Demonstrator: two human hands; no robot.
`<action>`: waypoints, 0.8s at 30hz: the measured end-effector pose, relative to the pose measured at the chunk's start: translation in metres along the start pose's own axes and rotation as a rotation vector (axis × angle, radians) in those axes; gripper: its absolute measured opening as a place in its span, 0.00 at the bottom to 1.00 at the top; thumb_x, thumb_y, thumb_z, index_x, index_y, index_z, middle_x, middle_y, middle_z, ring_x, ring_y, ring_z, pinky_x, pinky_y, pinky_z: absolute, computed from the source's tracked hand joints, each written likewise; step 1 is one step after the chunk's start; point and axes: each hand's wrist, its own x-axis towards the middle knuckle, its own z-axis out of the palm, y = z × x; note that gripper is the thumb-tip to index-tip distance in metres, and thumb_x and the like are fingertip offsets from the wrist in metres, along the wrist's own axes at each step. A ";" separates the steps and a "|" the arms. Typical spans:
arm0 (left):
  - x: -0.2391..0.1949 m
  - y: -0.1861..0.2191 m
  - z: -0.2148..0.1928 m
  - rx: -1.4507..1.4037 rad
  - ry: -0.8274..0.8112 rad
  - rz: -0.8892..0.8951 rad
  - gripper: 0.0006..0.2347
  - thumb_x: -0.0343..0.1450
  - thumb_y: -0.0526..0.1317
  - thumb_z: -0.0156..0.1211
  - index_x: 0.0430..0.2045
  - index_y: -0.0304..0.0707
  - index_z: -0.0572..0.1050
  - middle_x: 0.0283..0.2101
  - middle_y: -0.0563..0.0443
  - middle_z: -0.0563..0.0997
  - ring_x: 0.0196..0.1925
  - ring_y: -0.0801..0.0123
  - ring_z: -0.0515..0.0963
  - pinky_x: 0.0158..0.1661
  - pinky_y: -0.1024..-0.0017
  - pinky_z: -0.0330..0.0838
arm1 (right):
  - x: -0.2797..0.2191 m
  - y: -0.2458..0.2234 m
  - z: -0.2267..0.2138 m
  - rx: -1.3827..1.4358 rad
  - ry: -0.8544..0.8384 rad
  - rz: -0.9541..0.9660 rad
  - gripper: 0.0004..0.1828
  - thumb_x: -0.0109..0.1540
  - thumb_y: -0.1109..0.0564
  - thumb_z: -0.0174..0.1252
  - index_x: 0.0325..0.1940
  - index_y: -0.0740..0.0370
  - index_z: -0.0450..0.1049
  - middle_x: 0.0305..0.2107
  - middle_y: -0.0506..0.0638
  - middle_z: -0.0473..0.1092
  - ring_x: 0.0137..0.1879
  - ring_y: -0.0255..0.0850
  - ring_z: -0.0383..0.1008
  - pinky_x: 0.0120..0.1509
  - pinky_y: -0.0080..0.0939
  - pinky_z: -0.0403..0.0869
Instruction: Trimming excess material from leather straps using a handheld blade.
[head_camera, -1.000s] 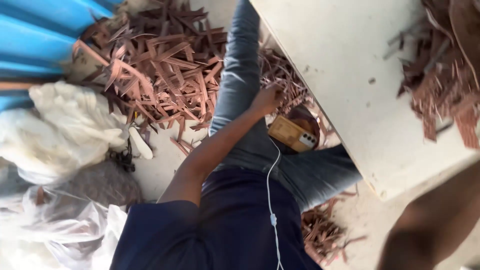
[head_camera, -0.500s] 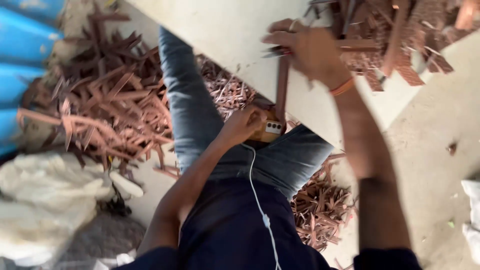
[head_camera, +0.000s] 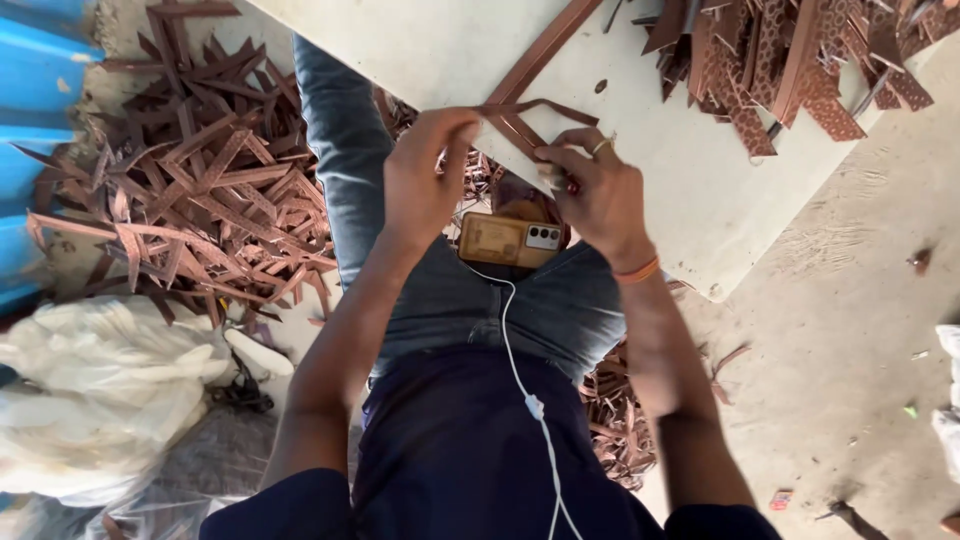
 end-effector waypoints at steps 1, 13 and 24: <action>0.004 0.001 0.005 0.003 -0.002 0.002 0.06 0.80 0.37 0.59 0.47 0.36 0.76 0.42 0.45 0.84 0.40 0.67 0.87 0.41 0.68 0.81 | 0.000 0.000 -0.002 0.003 0.003 0.000 0.15 0.60 0.64 0.69 0.51 0.55 0.82 0.48 0.51 0.75 0.40 0.42 0.82 0.39 0.39 0.79; -0.004 -0.012 0.047 0.447 -0.290 0.232 0.10 0.76 0.40 0.61 0.47 0.36 0.77 0.50 0.49 0.74 0.46 0.54 0.80 0.43 0.56 0.77 | -0.005 0.014 -0.016 0.186 0.086 0.117 0.15 0.63 0.67 0.69 0.53 0.58 0.81 0.49 0.52 0.73 0.45 0.43 0.81 0.47 0.38 0.80; -0.012 -0.023 0.057 0.389 -0.189 0.220 0.08 0.77 0.38 0.61 0.45 0.31 0.77 0.49 0.47 0.74 0.47 0.54 0.80 0.45 0.59 0.77 | 0.004 0.013 -0.003 0.059 0.212 0.008 0.15 0.60 0.75 0.59 0.49 0.66 0.74 0.47 0.56 0.74 0.45 0.50 0.80 0.45 0.44 0.78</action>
